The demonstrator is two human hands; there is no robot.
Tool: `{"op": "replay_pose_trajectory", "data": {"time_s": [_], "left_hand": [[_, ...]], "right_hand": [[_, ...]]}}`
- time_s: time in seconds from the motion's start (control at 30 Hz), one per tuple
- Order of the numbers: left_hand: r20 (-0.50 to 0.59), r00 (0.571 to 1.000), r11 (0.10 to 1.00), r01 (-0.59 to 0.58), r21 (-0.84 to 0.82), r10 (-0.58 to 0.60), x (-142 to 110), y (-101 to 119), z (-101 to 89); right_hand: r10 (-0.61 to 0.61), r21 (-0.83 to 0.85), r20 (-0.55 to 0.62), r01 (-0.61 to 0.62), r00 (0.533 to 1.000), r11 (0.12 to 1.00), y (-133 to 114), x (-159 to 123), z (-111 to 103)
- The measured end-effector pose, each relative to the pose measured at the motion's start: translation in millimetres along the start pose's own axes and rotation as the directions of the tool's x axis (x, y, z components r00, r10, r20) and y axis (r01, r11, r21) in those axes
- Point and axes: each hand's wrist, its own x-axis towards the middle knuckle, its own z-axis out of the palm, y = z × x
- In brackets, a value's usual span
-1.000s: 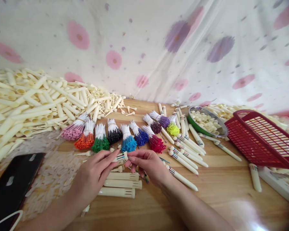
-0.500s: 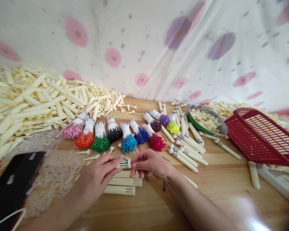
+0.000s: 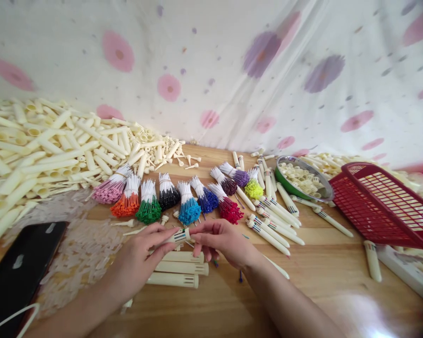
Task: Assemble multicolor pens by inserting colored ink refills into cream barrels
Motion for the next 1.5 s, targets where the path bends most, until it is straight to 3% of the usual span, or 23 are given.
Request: {"op": "replay_pose_trajectory", "data": {"time_s": [0.2,0.3,0.43,0.57,0.63,0.8,0.93,1.03,1.2,1.27,1.4,1.5], "left_hand": [[0.036,0.997,0.985,0.069,-0.156,-0.064,0.1,-9.6,2.6],[0.021,0.993,0.949,0.119,-0.291,-0.117,-0.2,-17.2,4.5],[0.064,0.978,0.886,0.205,-0.416,-0.196,2.0,-21.1,4.4],[0.074,0.974,0.879,0.225,-0.419,-0.214,5.1,-19.9,1.3],[0.057,0.973,0.883,0.227,-0.41,-0.224,5.9,-19.7,0.6],[0.029,0.977,0.904,0.206,-0.374,-0.211,5.2,-21.6,4.5],[0.051,0.984,0.898,0.175,-0.403,-0.169,3.4,-16.1,3.8],[0.055,0.994,0.925,0.11,-0.362,-0.097,2.5,-10.1,-2.7],[0.06,0.993,0.961,-0.078,-0.267,0.098,2.3,-10.4,-13.6],[0.043,0.987,0.951,-0.14,-0.276,0.158,2.9,-12.6,-14.6],[0.006,0.981,0.947,-0.187,-0.261,0.195,4.6,-16.4,-11.9],[-0.014,0.983,0.959,-0.18,-0.219,0.181,6.0,-18.2,-9.6]], "right_hand": [[-0.144,-0.252,-0.048,0.128,0.988,0.959,-13.7,-14.3,-13.4],[-0.332,-0.518,-0.177,0.199,0.927,0.832,-20.7,-21.4,-24.0],[-0.468,-0.802,-0.295,0.05,0.833,0.596,-22.9,-24.8,-39.8],[-0.514,-0.918,-0.364,-0.205,0.777,0.34,-14.6,-26.1,-60.6],[-0.509,-0.94,-0.33,-0.225,0.795,0.257,-8.4,-29.6,-71.0],[-0.462,-0.99,-0.14,-0.126,0.876,0.061,4.4,-38.2,-77.4],[-0.437,-0.966,-0.13,-0.213,0.89,-0.147,10.4,-30.3,-66.5],[-0.449,-0.943,-0.121,-0.244,0.885,-0.228,15.3,-20.5,-60.6],[-0.46,-0.943,-0.105,-0.235,0.882,-0.234,14.3,-20.7,-61.5],[-0.48,-0.963,-0.098,-0.205,0.872,-0.176,8.1,-29.5,-65.0],[-0.583,-0.984,-0.083,0.025,0.808,0.175,-5.1,-49.4,-67.8],[-0.595,-0.896,-0.022,0.248,0.803,0.368,-11.1,-53.7,-58.3]]}}
